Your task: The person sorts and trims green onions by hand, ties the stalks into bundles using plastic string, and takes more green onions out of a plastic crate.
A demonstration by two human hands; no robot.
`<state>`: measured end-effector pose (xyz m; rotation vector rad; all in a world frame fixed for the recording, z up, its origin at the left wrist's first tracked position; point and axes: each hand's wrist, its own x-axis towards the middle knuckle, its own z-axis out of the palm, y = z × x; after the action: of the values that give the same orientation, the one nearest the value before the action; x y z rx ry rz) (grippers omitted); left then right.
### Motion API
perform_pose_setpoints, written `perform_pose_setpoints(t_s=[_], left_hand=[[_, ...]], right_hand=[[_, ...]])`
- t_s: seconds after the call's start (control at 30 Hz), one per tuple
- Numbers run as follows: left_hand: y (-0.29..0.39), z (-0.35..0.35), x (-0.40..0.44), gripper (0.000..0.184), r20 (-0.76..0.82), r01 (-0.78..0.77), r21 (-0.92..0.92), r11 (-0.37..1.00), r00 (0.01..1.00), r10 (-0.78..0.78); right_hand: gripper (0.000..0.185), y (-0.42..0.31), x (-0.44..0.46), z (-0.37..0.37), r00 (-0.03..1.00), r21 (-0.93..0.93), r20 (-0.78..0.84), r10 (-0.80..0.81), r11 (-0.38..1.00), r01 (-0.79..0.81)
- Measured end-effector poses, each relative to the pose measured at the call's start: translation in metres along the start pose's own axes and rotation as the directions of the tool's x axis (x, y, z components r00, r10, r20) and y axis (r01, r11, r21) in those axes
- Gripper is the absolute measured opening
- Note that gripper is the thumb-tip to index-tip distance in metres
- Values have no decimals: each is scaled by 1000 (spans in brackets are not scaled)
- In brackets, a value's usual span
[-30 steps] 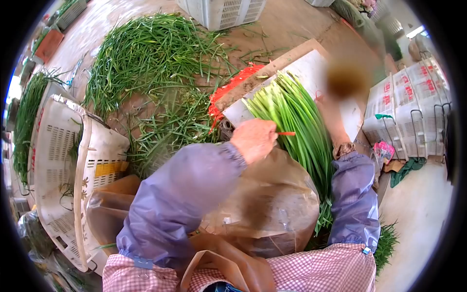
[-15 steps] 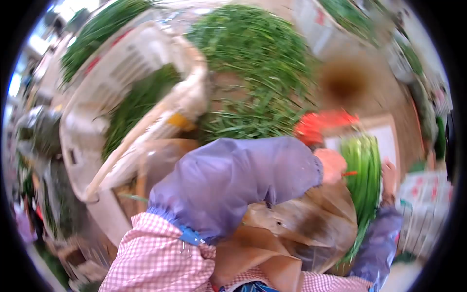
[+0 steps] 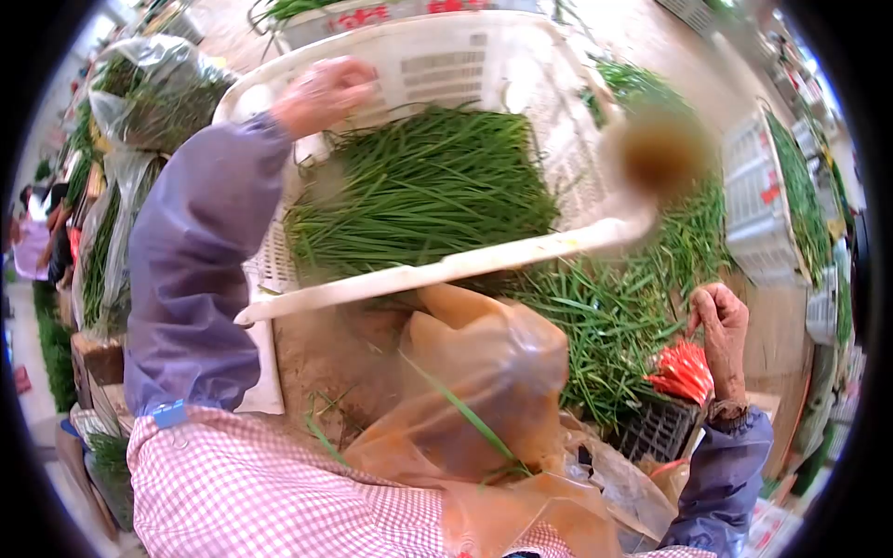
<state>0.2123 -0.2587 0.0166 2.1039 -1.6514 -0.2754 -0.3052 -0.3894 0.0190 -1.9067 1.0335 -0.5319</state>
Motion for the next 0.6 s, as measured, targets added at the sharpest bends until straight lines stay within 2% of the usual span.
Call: perform_pose_setpoints(t_s=[0.03, 0.1, 0.13, 0.2, 0.23, 0.27, 0.3, 0.33, 0.37, 0.4, 0.43, 0.47, 0.5, 0.53, 0.6], left_hand=[[-72, -13, -38, 31, 60, 236, 184, 954, 966, -251], [-119, -22, -78, 31, 60, 346, 156, 925, 931, -359], [-130, -20, -91, 31, 61, 368, 149, 918, 923, -380], [-148, -17, -114, 28, -22, 444, -43, 895, 895, -445], [-154, -13, -121, 28, -19, 463, -49, 885, 886, -464], [-157, -7, -125, 28, -86, 440, -183, 879, 883, -461], [-157, -2, -127, 27, -153, 401, -310, 862, 874, -461], [-155, -2, -127, 27, -189, 374, -289, 881, 880, -436], [-150, -2, -126, 27, -182, 388, -298, 872, 874, -451], [-144, -3, -125, 27, -278, 319, -280, 905, 876, -395], [-139, -4, -124, 27, -371, 252, -250, 935, 867, -332], [-138, -2, -125, 24, -434, 201, -260, 944, 849, -300], [-136, -4, -127, 24, -428, 217, -262, 940, 847, -315], [-132, -8, -129, 26, -398, 224, -271, 936, 859, -321], [-136, -9, -131, 28, -376, 200, -296, 934, 875, -306]], right_hand=[[6, -25, 34, 37, 997, -38, 59, -41, 998, 44], [14, -39, 80, 80, 975, 14, 191, -117, 993, 117], [16, -57, 102, 103, 942, -104, 302, -145, 977, 184], [18, -95, 132, 155, 864, -241, 470, -178, 916, 320], [20, -100, 145, 183, 796, -139, 566, -214, 927, 348], [22, -98, 162, 215, 718, -146, 668, -195, 912, 384], [23, -87, 174, 250, 651, -53, 720, -242, 915, 399], [27, -97, 180, 282, 578, -129, 803, -147, 903, 409], [34, -92, 188, 312, 477, -70, 834, -277, 804, 590], [40, -80, 191, 345, 433, -62, 839, -330, 732, 679], [46, -78, 193, 372, 385, -101, 882, -270, 690, 717], [55, -80, 191, 399, 373, -157, 907, -195, 664, 731], [64, -81, 188, 423, 361, -210, 925, -119, 634, 745], [64, -78, 182, 441, 349, -198, 930, -118, 639, 743], [86, -65, 170, 469, 397, -297, 898, -189, 404, 865]])
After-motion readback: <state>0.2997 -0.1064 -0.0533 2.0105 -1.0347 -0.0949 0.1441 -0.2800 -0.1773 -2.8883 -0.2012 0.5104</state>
